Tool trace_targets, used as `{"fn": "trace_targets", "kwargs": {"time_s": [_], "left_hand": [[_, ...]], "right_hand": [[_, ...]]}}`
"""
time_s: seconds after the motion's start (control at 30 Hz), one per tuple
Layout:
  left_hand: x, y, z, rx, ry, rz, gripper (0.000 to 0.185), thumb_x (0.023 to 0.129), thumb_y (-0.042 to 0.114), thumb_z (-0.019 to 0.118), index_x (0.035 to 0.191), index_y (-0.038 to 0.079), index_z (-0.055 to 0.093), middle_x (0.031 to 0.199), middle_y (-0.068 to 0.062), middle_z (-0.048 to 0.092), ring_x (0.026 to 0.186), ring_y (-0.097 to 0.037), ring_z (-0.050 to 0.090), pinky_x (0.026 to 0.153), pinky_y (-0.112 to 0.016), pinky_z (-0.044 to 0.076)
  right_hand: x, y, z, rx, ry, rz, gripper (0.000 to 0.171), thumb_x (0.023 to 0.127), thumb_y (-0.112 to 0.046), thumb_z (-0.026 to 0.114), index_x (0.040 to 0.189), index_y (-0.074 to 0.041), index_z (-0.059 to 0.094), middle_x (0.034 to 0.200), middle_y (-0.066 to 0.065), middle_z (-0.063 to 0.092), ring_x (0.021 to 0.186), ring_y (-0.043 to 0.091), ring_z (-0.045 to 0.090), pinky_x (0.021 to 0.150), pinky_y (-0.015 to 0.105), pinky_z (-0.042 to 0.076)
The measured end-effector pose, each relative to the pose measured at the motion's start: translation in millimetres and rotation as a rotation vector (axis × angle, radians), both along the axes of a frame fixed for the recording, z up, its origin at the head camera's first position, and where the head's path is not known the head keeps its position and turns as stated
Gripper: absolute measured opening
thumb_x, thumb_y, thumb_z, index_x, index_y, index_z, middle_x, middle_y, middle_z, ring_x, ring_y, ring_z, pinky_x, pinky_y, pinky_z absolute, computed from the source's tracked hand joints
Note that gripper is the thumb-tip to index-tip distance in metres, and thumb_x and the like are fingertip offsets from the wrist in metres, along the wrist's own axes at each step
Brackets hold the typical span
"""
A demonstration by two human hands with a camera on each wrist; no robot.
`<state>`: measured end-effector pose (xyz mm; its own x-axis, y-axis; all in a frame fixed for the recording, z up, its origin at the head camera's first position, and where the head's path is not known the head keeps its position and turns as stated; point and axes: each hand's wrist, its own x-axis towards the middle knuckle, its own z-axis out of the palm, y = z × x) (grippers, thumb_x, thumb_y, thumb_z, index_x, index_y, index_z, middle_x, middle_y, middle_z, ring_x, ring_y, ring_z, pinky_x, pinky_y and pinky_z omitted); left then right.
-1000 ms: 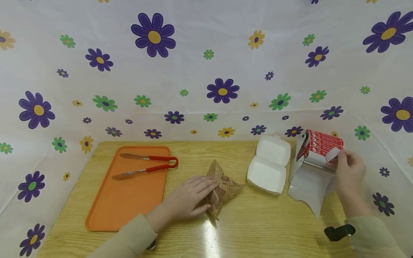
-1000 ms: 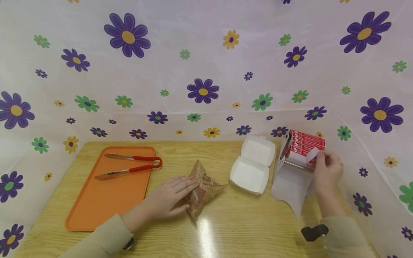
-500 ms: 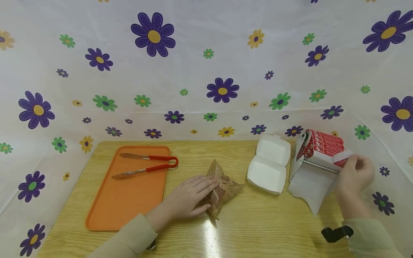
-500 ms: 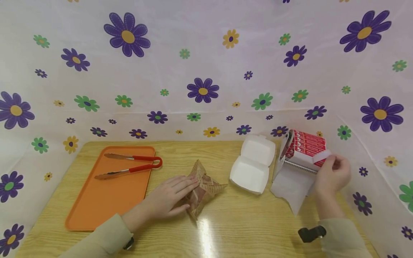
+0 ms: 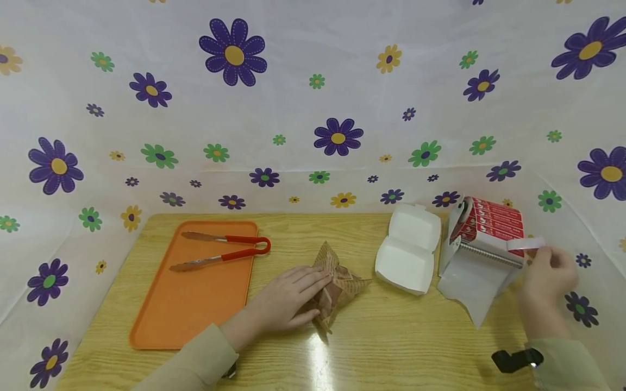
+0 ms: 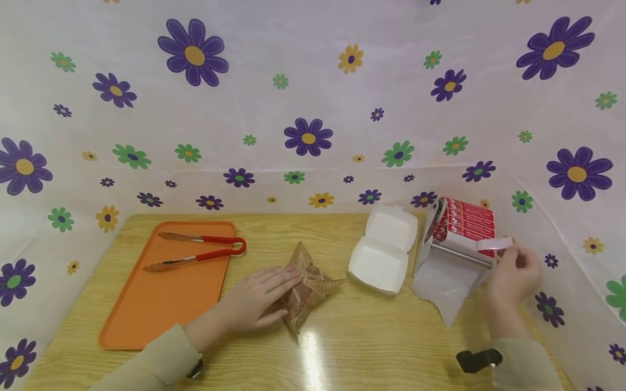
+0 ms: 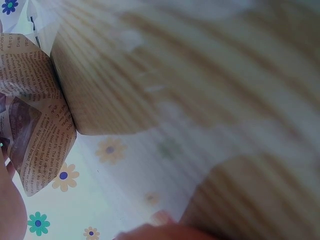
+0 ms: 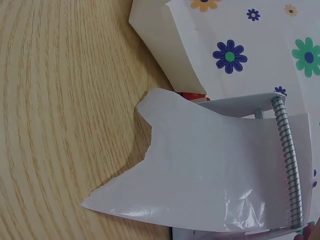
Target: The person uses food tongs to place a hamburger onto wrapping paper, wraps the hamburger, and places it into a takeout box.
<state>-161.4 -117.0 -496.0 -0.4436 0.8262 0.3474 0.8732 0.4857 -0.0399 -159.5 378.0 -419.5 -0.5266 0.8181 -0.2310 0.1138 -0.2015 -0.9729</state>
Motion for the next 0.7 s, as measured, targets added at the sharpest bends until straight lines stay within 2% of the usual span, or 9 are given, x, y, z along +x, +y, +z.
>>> {"fn": "trace_targets", "kwargs": {"time_s": [0.13,0.4,0.6,0.7], "left_hand": [[-0.7,0,0.0,0.009,-0.002,-0.004,0.069,0.103,0.046,0.063,0.159,0.009,0.048,0.158,-0.006,0.058,0.145,-0.023,0.056,0.126,-0.043,0.045],[-0.5,0,0.4,0.008,0.007,-0.006,0.068,0.104,0.047,0.060,0.159,0.009,0.048,0.158,-0.006,0.058,0.145,-0.023,0.056,0.127,-0.042,0.043],[0.1,0,0.9,0.000,-0.003,0.000,0.068,0.104,0.047,0.060,0.159,0.009,0.048,0.159,-0.006,0.057,0.146,-0.023,0.056,0.126,-0.042,0.044],[0.3,0,0.8,-0.004,-0.005,0.002,0.068,0.104,0.047,0.061,0.159,0.009,0.048,0.158,-0.005,0.057,0.146,-0.023,0.055,0.127,-0.042,0.043]], "right_hand": [[1.0,7,-2.9,-0.077,0.033,-0.023,0.014,0.112,-0.024,0.052,0.112,-0.026,0.066,0.104,-0.015,0.064,0.102,0.000,0.060,0.075,0.002,0.052],[8.8,18,-4.5,-0.279,0.118,-0.153,0.017,0.110,-0.017,0.054,0.096,-0.018,0.064,0.093,-0.009,0.068,0.073,0.001,0.071,0.059,0.012,0.059],[15.3,22,-4.5,-0.229,0.104,-0.260,0.021,0.110,-0.020,0.052,0.092,-0.021,0.062,0.099,-0.011,0.064,0.071,-0.001,0.066,0.054,0.009,0.054],[19.4,25,-2.6,-0.203,0.119,-0.329,0.022,0.111,-0.021,0.052,0.092,-0.021,0.062,0.094,-0.011,0.066,0.066,-0.001,0.064,0.051,0.009,0.050]]}}
